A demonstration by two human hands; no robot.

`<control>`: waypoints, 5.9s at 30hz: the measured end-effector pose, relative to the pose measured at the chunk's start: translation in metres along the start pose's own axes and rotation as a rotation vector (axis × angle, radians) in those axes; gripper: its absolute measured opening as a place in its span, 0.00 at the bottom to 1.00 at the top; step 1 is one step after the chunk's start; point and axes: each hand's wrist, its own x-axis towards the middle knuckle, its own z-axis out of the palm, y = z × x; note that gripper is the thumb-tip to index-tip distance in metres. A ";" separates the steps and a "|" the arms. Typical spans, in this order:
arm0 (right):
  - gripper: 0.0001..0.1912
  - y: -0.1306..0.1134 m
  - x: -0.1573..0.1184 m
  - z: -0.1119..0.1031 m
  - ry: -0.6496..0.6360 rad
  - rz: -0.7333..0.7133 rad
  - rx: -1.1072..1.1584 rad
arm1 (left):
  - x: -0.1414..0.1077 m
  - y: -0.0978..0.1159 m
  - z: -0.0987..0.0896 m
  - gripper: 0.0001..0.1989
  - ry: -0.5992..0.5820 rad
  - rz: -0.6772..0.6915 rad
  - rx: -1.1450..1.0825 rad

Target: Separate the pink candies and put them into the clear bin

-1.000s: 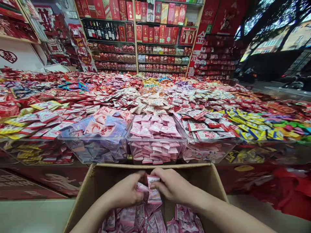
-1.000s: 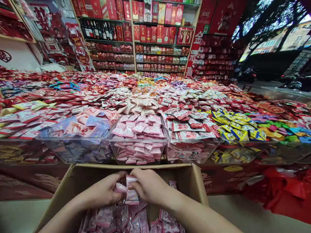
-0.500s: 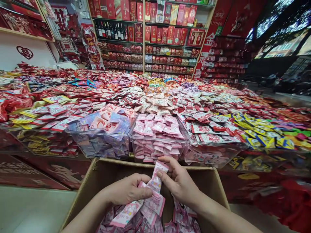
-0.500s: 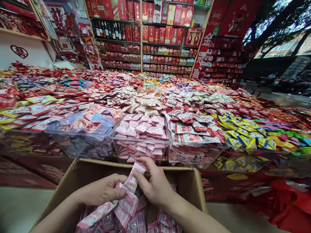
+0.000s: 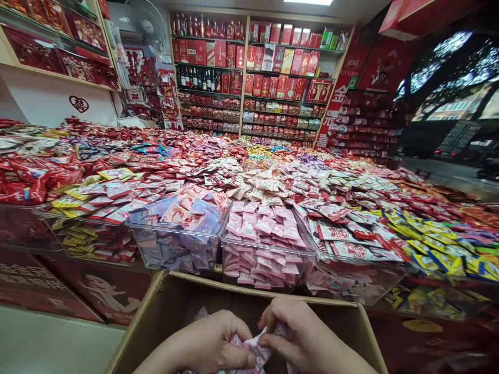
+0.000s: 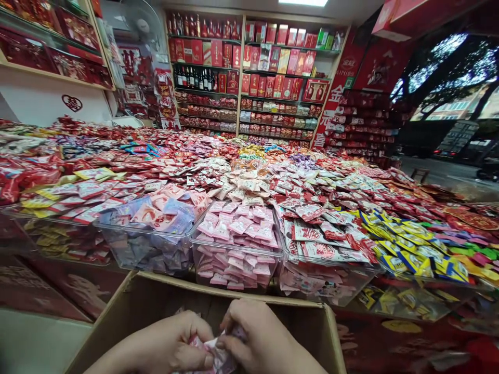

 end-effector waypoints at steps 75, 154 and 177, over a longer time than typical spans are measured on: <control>0.15 -0.009 0.001 -0.004 0.464 -0.428 -0.104 | 0.003 0.007 0.010 0.23 0.330 0.290 -0.860; 0.20 -0.037 0.108 -0.087 -0.329 -0.184 -0.365 | 0.016 -0.005 0.033 0.08 0.567 0.106 -0.187; 0.47 -0.057 0.144 -0.085 -0.752 0.222 -0.466 | 0.017 -0.012 0.031 0.08 0.591 0.121 -0.181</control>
